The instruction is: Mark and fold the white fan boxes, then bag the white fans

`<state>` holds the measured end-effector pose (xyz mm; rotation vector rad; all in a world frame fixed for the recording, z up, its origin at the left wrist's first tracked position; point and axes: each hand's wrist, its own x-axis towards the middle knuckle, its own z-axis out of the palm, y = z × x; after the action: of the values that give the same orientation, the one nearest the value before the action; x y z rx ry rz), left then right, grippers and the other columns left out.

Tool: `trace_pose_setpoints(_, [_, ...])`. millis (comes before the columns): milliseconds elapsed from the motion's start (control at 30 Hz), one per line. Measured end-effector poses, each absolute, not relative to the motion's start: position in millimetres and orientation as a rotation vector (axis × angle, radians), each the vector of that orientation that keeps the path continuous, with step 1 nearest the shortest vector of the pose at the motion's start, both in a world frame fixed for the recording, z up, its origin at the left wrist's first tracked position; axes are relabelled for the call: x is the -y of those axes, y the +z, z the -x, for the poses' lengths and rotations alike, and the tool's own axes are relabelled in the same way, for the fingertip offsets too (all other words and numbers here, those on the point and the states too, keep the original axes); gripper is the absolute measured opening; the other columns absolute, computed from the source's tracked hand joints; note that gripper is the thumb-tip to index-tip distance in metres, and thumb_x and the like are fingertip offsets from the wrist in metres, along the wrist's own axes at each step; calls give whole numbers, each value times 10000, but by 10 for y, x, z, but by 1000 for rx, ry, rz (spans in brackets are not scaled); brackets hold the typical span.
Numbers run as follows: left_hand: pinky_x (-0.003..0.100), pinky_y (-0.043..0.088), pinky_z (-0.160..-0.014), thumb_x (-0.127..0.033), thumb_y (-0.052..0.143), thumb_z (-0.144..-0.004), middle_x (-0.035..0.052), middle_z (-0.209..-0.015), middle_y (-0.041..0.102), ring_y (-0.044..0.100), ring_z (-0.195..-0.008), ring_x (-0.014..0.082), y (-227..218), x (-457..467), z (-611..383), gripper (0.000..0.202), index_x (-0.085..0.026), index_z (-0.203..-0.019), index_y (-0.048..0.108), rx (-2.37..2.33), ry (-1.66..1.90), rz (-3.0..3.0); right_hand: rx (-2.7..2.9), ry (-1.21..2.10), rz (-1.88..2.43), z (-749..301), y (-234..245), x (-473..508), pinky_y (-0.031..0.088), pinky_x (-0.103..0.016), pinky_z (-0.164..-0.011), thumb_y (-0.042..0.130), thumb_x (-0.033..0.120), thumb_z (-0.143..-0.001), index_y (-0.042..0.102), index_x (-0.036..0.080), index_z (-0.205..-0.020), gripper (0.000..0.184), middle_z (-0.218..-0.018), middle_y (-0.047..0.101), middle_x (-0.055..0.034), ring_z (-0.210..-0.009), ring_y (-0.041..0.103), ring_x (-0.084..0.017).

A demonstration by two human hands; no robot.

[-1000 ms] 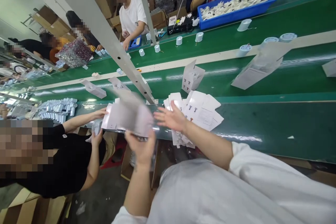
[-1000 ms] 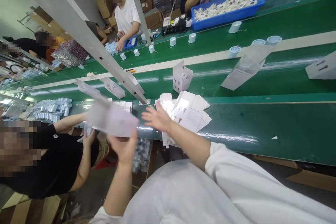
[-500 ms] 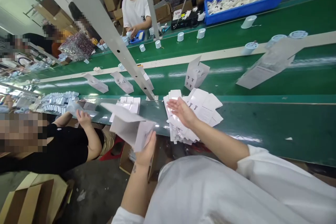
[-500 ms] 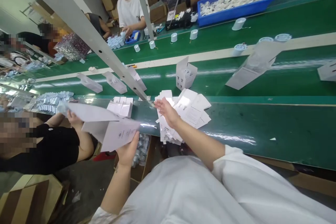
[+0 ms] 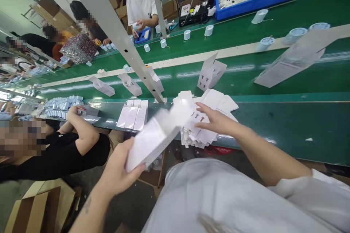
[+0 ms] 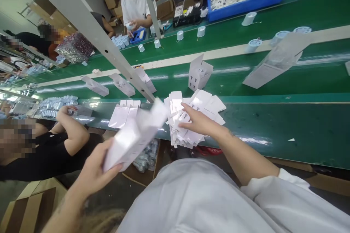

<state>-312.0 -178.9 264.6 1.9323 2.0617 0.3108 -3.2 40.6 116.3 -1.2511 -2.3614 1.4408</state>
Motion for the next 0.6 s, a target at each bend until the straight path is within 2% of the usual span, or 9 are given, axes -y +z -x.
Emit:
trace_pose_setpoints(33, [442,521,-886,-350,699,-727,135,-1130,646,625,-1023,307,2772,1797,3169,600,-193,-1285,548,-1993,101,-1967,2446,1306,1350,-17,1093,-442,356,-550,-1089,591,509,-829,120,229,-1542,899,-1520,350,-181,-1371,372,-386])
trace_pose_setpoints(100, [427,531,-868,-361,687,-725,125,-1108,662,631,-996,302,2964,1759,3214,512,-214,-1210,617,-1927,-197,-1984,2652,1076,1437,-62,1006,-463,286,-606,-1109,618,460,-794,285,222,-1498,814,-1527,343,-168,-1401,291,-428])
trace_pose_setpoints(167, [416,530,-878,-385,675,-726,123,-1163,651,620,-1037,306,3076,1692,3213,500,-228,-1199,636,-1976,-294,-1967,2844,1012,1448,-46,995,-432,258,-663,-1087,660,432,-739,358,219,-1465,814,-1493,397,-173,-1400,268,-460])
trace_pose_setpoints(233, [402,527,-888,-403,666,-724,111,-1208,640,612,-1070,303,3114,1657,3208,510,-242,-1208,640,-1995,-296,-1925,2934,1052,1370,-3,1052,-387,277,-656,-1074,647,431,-738,404,232,-1440,769,-1465,442,-158,-1387,303,-447])
trace_pose_setpoints(300, [394,526,-895,-424,675,-707,99,-1209,647,619,-1068,300,3090,1684,3230,510,-254,-1188,658,-2017,-268,-1837,2913,1083,1268,35,1154,-366,333,-578,-1075,602,443,-771,420,228,-1433,720,-1446,472,-141,-1354,381,-401])
trace_pose_setpoints(433, [393,533,-879,-480,711,-659,89,-1142,684,648,-1007,299,2951,1870,3394,505,-242,-1104,699,-2159,-85,-1523,2815,1135,1275,29,1303,-450,422,-455,-1034,553,498,-807,367,209,-1472,749,-1420,505,-130,-1279,487,-342])
trace_pose_setpoints(533, [373,545,-844,-539,703,-663,70,-1097,692,652,-968,276,2788,1964,3606,583,-215,-1146,663,-2409,270,-1233,2723,1104,1471,-32,1162,-573,395,-489,-1060,591,594,-763,281,243,-1508,879,-1521,372,-123,-1359,386,-375])
trace_pose_setpoints(600, [373,548,-823,-568,712,-640,71,-1058,690,645,-960,278,2591,1943,3774,617,-190,-1125,657,-2603,483,-1059,2604,976,1739,-60,928,-630,380,-571,-1037,635,666,-696,238,212,-1520,1022,-1557,263,-193,-1371,321,-463])
